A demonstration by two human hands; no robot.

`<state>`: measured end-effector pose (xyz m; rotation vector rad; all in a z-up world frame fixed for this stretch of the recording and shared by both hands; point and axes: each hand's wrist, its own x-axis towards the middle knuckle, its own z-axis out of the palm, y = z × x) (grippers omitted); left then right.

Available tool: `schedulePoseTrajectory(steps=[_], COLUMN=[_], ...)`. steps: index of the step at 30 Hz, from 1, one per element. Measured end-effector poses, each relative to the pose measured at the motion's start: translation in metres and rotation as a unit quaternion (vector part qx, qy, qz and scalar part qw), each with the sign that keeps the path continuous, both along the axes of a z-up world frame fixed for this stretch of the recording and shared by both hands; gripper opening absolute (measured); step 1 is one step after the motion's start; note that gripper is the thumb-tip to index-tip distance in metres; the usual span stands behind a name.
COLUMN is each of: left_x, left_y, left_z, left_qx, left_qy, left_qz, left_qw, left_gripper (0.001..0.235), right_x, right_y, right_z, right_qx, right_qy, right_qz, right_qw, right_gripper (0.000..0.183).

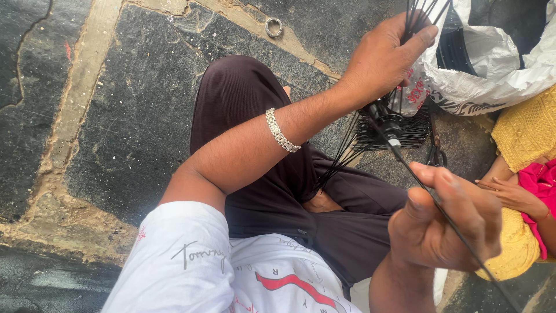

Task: The person sits on a tiled floor and laces a bicycle wheel hub with black spokes. They pick up individual spokes from a pile, insert them into the hub, and bend the ends to secure them in place.

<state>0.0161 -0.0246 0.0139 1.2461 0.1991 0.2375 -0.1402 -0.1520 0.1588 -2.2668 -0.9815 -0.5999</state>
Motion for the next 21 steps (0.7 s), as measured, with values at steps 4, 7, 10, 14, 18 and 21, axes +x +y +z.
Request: schedulePoseTrajectory(steps=[4, 7, 10, 14, 18, 21], left_x=[-0.001, 0.000, 0.002, 0.005, 0.009, 0.010], left_y=[-0.001, -0.002, -0.004, -0.007, -0.011, -0.011], left_z=[0.003, 0.002, -0.001, -0.006, -0.012, -0.013], left_qx=[-0.031, -0.035, -0.026, 0.000, 0.027, 0.055], left_qy=[-0.011, -0.018, -0.004, -0.012, -0.020, -0.037], left_qz=[-0.012, -0.008, -0.008, 0.007, 0.018, 0.037], left_qw=[0.999, 0.999, 1.000, 1.000, 0.999, 0.997], left_gripper=[0.037, 0.036, 0.036, 0.035, 0.036, 0.037], right_x=[0.006, 0.013, 0.016, 0.020, 0.023, 0.028], right_y=[0.002, 0.002, 0.001, -0.003, -0.002, -0.001], right_z=[-0.005, -0.010, -0.014, -0.014, -0.023, -0.030], right_qx=[-0.032, -0.022, 0.010, -0.013, 0.029, 0.042], right_qy=[-0.019, -0.014, 0.001, -0.004, 0.026, 0.025], right_qz=[-0.006, -0.005, -0.011, -0.026, -0.014, -0.008], right_qw=[0.999, 1.000, 1.000, 1.000, 0.999, 0.999], right_gripper=[0.025, 0.024, 0.026, 0.026, 0.027, 0.027])
